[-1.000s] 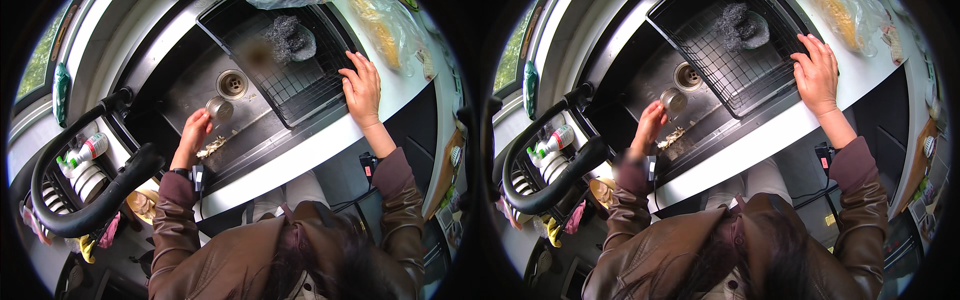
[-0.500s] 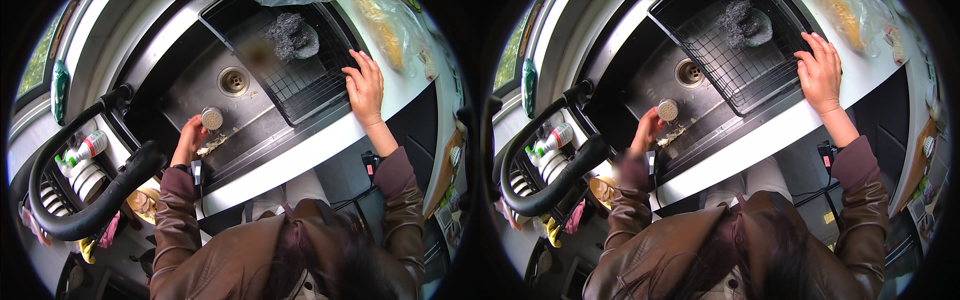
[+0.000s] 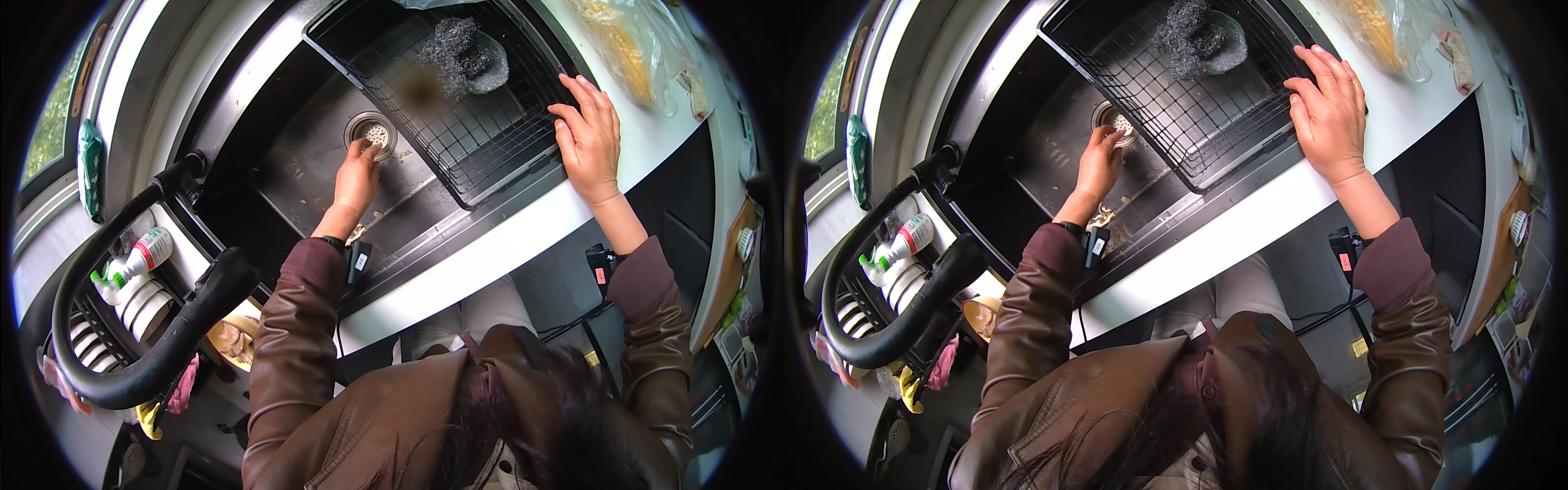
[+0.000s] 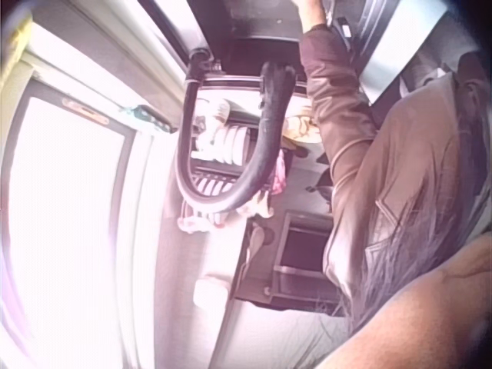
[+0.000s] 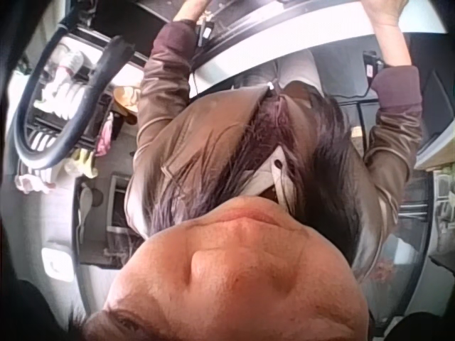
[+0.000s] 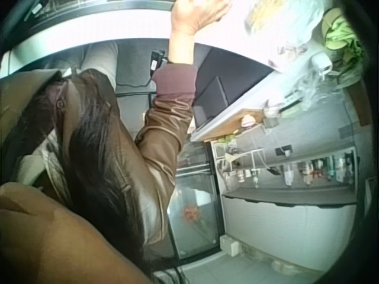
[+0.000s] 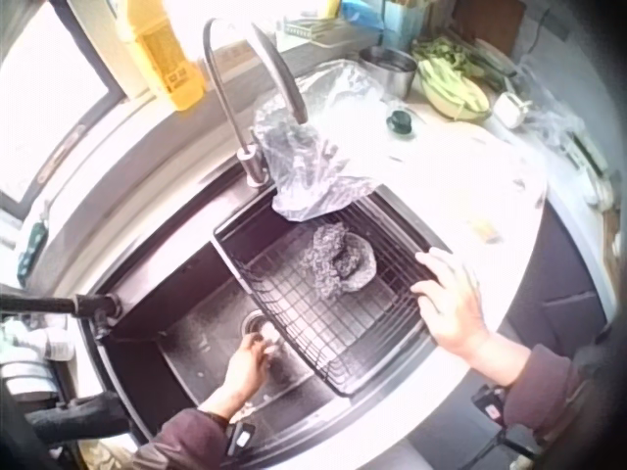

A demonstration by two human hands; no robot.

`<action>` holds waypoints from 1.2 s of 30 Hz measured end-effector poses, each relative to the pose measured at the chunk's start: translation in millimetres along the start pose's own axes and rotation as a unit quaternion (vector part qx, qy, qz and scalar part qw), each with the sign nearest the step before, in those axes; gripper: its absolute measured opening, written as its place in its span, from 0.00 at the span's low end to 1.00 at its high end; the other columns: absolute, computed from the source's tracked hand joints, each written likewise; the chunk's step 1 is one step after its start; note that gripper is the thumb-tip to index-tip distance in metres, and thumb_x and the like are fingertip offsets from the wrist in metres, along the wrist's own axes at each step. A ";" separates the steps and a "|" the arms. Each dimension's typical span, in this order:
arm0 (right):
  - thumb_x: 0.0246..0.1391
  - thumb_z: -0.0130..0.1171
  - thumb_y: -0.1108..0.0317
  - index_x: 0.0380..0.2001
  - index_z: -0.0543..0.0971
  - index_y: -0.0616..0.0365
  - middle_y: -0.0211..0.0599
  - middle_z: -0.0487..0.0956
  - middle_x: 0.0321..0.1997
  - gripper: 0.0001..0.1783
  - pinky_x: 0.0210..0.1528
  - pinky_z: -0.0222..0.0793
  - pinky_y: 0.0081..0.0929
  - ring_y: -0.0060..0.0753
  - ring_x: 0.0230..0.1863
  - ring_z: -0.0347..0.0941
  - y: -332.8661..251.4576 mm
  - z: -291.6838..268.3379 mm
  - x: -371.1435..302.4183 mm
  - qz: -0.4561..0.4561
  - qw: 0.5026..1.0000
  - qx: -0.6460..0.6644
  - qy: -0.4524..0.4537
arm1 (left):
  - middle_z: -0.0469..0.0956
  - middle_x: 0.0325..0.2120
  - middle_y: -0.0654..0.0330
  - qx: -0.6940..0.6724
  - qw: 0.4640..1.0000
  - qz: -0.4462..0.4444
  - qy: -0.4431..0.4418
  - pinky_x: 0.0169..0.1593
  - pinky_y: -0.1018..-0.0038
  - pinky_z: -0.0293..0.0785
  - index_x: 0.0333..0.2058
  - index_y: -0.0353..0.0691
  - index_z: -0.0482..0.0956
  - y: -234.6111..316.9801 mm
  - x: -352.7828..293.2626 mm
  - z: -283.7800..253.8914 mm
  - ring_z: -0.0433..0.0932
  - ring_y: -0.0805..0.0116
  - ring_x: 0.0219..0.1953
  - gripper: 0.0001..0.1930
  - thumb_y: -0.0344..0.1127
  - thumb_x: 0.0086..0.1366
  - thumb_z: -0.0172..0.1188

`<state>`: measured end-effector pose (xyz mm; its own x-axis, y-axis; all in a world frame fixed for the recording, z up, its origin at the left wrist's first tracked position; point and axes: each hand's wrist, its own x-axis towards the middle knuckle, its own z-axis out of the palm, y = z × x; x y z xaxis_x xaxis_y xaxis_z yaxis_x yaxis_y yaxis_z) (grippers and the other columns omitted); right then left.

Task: The person washes sliced mushrooms in a bowl under running water, rinses the sink, and moves around the kitchen. They handle a wok and a plastic bag of green vegetables, then return to the sink to wash hands.

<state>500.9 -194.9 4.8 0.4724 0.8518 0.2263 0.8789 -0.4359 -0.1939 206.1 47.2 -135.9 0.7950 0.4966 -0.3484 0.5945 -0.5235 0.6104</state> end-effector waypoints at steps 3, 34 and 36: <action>0.57 0.55 0.69 0.36 0.82 0.53 0.29 0.73 0.64 0.08 0.74 0.48 0.44 0.36 0.71 0.60 -0.1 0.6 -0.4 0.001 1.000 0.000 0.002 | 0.73 0.56 0.53 0.017 0.991 0.129 -0.037 0.56 0.60 0.74 0.51 0.41 0.80 4.9 -2.3 0.5 0.76 0.48 0.53 0.21 0.21 0.59 0.54; 0.61 0.52 0.66 0.38 0.83 0.51 0.28 0.72 0.66 0.10 0.74 0.48 0.43 0.36 0.72 0.58 2.4 4.2 -3.0 -0.026 1.000 -0.016 0.000 | 0.83 0.32 0.44 0.177 0.897 -0.289 -0.285 0.45 0.62 0.78 0.38 0.31 0.83 -172.7 -106.9 -41.3 0.83 0.51 0.38 0.20 0.46 0.61 0.57; 0.61 0.52 0.66 0.38 0.83 0.51 0.28 0.72 0.66 0.10 0.74 0.48 0.42 0.36 0.72 0.59 3.1 4.4 -3.4 -0.025 0.999 -0.020 0.001 | 0.83 0.26 0.43 0.056 0.869 -0.331 -0.364 0.39 0.62 0.80 0.31 0.28 0.83 -168.6 -103.2 -25.1 0.85 0.51 0.30 0.19 0.44 0.58 0.59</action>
<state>501.7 -197.8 -0.8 0.4280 0.8723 0.2366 0.9033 -0.4042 -0.1438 20.7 101.7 -185.0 0.1159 0.1669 -0.9791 0.9262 -0.3742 0.0459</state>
